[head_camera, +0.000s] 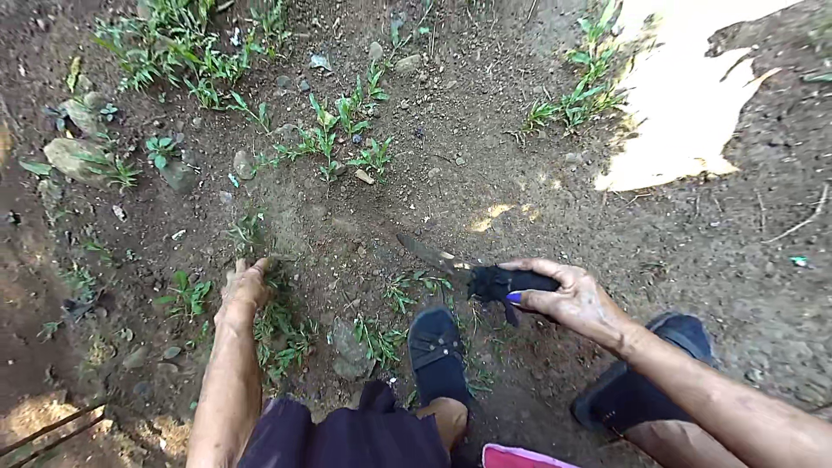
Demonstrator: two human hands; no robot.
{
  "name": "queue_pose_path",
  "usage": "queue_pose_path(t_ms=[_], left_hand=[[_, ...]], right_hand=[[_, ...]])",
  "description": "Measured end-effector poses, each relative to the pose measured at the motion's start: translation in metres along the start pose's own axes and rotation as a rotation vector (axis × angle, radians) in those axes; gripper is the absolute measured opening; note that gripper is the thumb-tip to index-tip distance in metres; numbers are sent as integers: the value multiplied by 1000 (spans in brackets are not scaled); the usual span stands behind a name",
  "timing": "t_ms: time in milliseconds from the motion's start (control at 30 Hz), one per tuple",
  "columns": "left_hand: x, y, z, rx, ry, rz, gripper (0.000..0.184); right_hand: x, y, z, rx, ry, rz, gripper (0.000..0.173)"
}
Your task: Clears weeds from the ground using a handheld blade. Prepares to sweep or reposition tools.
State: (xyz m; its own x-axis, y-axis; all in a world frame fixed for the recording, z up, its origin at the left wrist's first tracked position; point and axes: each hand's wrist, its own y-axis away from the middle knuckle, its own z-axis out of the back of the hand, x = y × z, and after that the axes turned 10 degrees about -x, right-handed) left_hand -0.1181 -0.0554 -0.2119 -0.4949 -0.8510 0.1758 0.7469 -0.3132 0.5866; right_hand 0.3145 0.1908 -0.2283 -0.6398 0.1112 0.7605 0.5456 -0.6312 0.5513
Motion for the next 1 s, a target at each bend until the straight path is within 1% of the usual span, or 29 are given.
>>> queue_pose_path(t_ms=[33,100,133,167,233,300,333,433,500,567,667,700,733,767,800,833,900,933,967,1000], left_hand=[[-7,1,4,-119,28,-53,60],[-22,-4,10,-315,109,-234,44],[-31,-9,12,-371,152,-330,39],[-45,-14,17,-392,184,-411,36],[-80,-18,29,-360,213,-534,39],[-116,-21,42,-302,197,-620,45],[-129,-22,46,-251,157,-662,48],[-167,-22,62,-81,-71,-742,56],[-184,-23,72,-45,-148,-756,58],[-197,-30,73,-72,-103,-731,59],[-215,-47,49,-63,9,-700,62],[-220,-54,43,-57,11,-695,63],[-221,-60,42,-66,9,-688,61],[-221,-60,38,-78,10,-680,55],[-224,-59,37,-99,-11,-672,49],[-231,-60,42,-135,-51,-668,44],[-236,-51,38,-134,-160,-652,34],[-238,-47,37,-130,-188,-656,30],[-239,-48,39,-128,-188,-650,30],[-236,-50,39,-117,-159,-637,32]], right_hand=[[5,0,1,-29,-51,-30,42],[18,-7,2,-96,-168,-102,40],[25,-15,-1,-123,-219,-127,38],[32,-27,-7,-132,-272,-152,35],[37,-56,-23,-141,-359,-191,30],[31,-74,-32,-153,-354,-157,30],[29,-71,-32,-149,-318,-131,31],[18,-46,-17,-120,-217,-58,41],[12,-24,-11,-152,-249,-61,44],[16,-19,-16,-184,-326,-126,40],[32,-56,-40,-177,-433,-284,31],[33,-71,-45,-166,-436,-288,29],[34,-78,-46,-145,-412,-265,28],[34,-77,-46,-136,-340,-223,29],[36,-76,-43,-129,-233,-144,32],[41,-77,-40,-136,-96,-32,36],[39,-64,-43,-162,195,205,43],[37,-58,-42,-172,272,286,46],[36,-53,-36,-173,266,293,46],[32,-46,-30,-173,212,251,46]])
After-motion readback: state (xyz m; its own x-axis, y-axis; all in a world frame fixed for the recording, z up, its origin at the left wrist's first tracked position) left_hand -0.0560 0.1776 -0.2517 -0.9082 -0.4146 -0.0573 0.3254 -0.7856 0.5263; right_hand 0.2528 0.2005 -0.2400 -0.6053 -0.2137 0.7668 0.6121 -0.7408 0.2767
